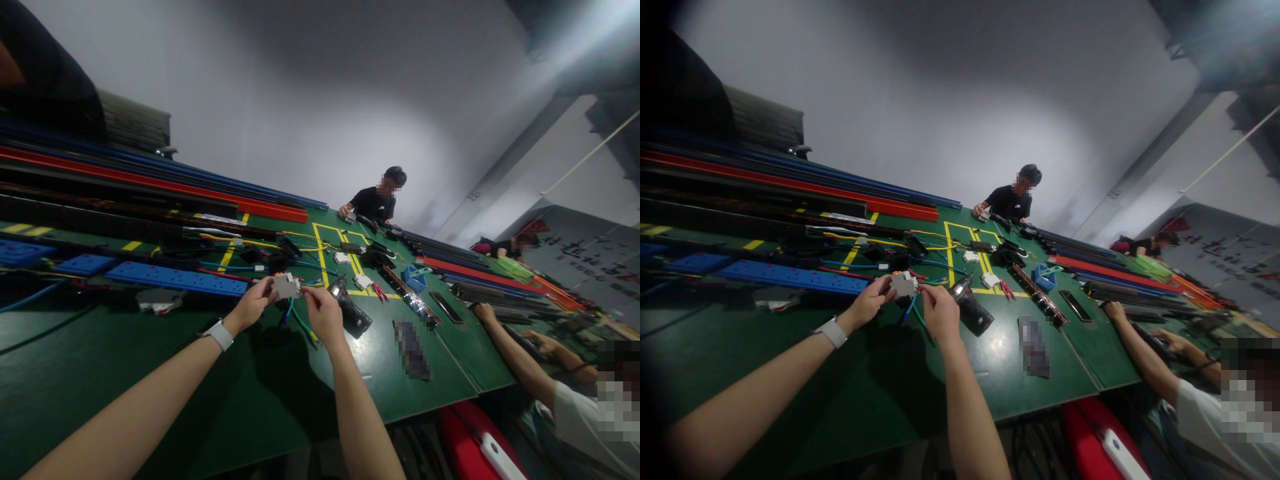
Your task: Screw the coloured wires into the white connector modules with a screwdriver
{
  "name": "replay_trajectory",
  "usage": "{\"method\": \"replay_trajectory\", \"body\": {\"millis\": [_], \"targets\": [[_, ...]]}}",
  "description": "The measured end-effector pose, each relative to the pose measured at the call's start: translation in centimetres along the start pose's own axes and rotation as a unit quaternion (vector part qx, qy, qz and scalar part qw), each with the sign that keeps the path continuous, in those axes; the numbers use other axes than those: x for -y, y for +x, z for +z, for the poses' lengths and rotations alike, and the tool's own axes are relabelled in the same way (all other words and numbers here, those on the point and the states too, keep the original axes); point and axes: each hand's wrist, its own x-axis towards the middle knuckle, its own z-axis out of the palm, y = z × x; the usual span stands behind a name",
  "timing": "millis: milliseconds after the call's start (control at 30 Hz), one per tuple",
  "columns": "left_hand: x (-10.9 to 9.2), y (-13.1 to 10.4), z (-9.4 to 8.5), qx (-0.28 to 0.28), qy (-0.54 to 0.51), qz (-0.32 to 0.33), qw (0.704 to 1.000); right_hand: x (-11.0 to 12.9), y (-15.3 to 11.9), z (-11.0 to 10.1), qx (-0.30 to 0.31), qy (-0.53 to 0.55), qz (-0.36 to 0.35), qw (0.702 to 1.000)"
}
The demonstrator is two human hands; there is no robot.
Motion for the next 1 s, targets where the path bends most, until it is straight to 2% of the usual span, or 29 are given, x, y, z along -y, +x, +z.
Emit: {"method": "replay_trajectory", "body": {"millis": [200,433,633,1000], "targets": [[-0.6,-0.2,0.2,0.026,0.115,0.014,0.993,0.0,0.4,-1.4,0.037,-0.158,-0.027,0.986],[-1.5,-0.5,0.5,0.038,0.158,0.019,0.987,-1.2,1.1,-1.4,0.061,-0.127,-0.043,0.989],[-1.1,-0.6,0.6,0.032,0.162,0.022,0.986,-1.1,1.1,-1.4,0.070,-0.107,-0.073,0.989],[-1.7,-0.8,0.8,0.047,0.186,0.006,0.981,-1.3,0.7,-1.4,0.054,-0.075,-0.093,0.991]]}}
